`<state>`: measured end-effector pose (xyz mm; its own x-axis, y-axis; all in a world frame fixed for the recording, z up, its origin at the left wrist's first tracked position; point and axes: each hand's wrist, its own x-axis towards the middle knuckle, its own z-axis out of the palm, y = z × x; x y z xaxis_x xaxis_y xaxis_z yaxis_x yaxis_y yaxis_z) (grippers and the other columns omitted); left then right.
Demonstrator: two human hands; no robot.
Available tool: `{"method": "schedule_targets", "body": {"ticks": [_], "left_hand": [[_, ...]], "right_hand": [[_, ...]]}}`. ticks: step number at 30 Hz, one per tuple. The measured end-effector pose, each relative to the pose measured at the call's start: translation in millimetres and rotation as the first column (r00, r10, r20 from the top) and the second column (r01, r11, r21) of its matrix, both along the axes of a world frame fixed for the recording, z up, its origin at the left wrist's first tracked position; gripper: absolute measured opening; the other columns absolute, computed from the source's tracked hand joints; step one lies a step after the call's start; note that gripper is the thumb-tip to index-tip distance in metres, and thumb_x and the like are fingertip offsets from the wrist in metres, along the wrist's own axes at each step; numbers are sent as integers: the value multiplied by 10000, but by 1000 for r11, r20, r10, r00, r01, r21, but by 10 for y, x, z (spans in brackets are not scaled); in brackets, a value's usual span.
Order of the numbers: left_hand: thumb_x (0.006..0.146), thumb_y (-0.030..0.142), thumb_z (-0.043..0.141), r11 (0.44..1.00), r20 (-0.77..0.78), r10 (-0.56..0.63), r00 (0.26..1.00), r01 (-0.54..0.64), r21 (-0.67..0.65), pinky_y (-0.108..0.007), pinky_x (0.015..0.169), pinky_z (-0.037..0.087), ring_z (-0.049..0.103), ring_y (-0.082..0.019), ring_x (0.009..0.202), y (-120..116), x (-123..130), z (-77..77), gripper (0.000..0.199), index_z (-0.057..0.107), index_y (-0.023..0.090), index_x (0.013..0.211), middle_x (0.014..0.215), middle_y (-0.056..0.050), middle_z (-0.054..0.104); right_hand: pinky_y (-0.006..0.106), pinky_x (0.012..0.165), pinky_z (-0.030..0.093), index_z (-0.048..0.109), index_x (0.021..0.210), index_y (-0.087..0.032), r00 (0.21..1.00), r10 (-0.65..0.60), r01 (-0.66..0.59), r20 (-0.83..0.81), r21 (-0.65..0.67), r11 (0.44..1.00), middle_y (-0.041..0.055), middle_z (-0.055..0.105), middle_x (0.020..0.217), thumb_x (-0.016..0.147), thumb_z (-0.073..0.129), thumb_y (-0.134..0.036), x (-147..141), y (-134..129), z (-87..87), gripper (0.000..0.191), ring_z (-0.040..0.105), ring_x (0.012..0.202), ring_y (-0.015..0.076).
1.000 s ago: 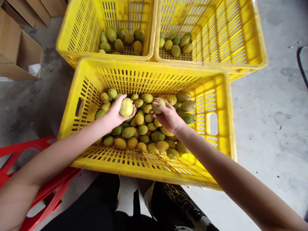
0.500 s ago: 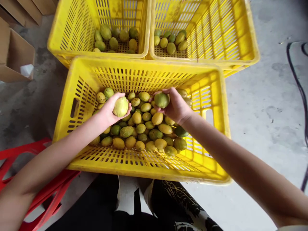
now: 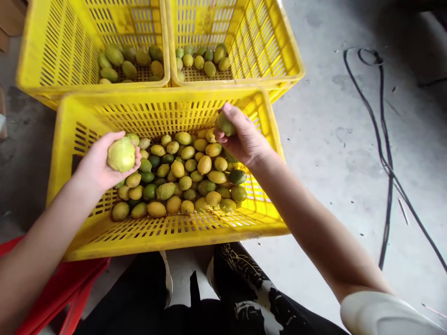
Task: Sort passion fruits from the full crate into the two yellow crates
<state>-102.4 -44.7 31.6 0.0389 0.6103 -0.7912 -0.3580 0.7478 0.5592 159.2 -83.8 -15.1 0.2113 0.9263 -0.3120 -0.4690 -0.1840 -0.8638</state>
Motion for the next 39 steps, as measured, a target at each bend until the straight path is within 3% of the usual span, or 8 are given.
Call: {"method": "schedule_targets", "body": {"ticks": [4, 9, 15, 23, 28, 33, 36, 39], "left_hand": [[993, 218, 450, 996, 23, 82, 996, -83, 21, -180, 520, 529, 596, -105, 593, -79, -40, -26, 157, 540, 137, 892, 733, -36, 587], [1003, 257, 421, 982, 151, 179, 972, -186, 30, -164, 515, 510, 593, -90, 584, -165, 124, -21, 177, 524, 138, 920, 722, -18, 577], [1014, 281, 400, 987, 236, 121, 964, -141, 71, -162, 527, 507, 585, -85, 583, -168, 352, 74, 205, 501, 148, 896, 714, -16, 560], [986, 245, 521, 964, 176, 123, 977, -160, 214, -165, 612, 561, 635, -107, 664, -199, 461, 2, 155, 551, 189, 844, 751, -9, 614], [967, 331, 593, 990, 231, 89, 969, -111, 85, -151, 570, 550, 632, -111, 641, -258, 431, -22, 154, 588, 212, 870, 766, -20, 619], [1037, 368, 446, 999, 258, 46, 965, -41, -28, -141, 473, 501, 570, -95, 540, -237, 361, -86, 248, 601, 189, 961, 736, -25, 585], [1074, 360, 327, 999, 267, 22, 963, -8, -53, -133, 413, 449, 539, -89, 501, -239, 338, -116, 337, 591, 178, 971, 737, -29, 580], [1071, 393, 340, 999, 260, -3, 966, 12, -32, -146, 385, 424, 517, -92, 483, -249, 336, -115, 346, 582, 176, 953, 737, -27, 576]], "right_hand": [[183, 478, 403, 533, 903, -213, 988, -79, 67, -134, -92, 994, -23, 547, 782, 858, 754, -481, -252, -97, -57, 350, 481, 597, 79], [168, 454, 385, 509, 865, -202, 960, -109, 40, -256, -260, 965, -20, 538, 699, 937, 619, -485, -546, -261, -46, 312, 490, 582, 88], [215, 510, 415, 497, 925, -214, 954, -57, 0, -295, -190, 982, 7, 611, 824, 861, 662, -597, -556, -315, -36, 422, 501, 610, 103], [210, 599, 485, 458, 953, -229, 967, -148, 103, -208, -216, 971, -20, 558, 871, 727, 826, -401, -881, -284, 74, 465, 543, 736, 105], [219, 556, 455, 452, 954, -242, 965, -199, 157, -168, -234, 959, -26, 542, 813, 760, 789, -459, -986, -235, -4, 445, 526, 678, 110], [231, 473, 348, 480, 938, -228, 951, -114, 26, -287, -292, 956, -14, 558, 743, 800, 669, -695, -843, -231, -170, 522, 486, 574, 113], [240, 454, 307, 501, 917, -219, 946, 27, -111, -322, -246, 963, -7, 583, 706, 787, 628, -783, -768, -217, -160, 593, 448, 505, 106], [238, 442, 290, 502, 877, -210, 937, 126, -191, -325, -178, 965, -3, 585, 692, 792, 622, -795, -739, -203, -99, 603, 455, 489, 106]]}}
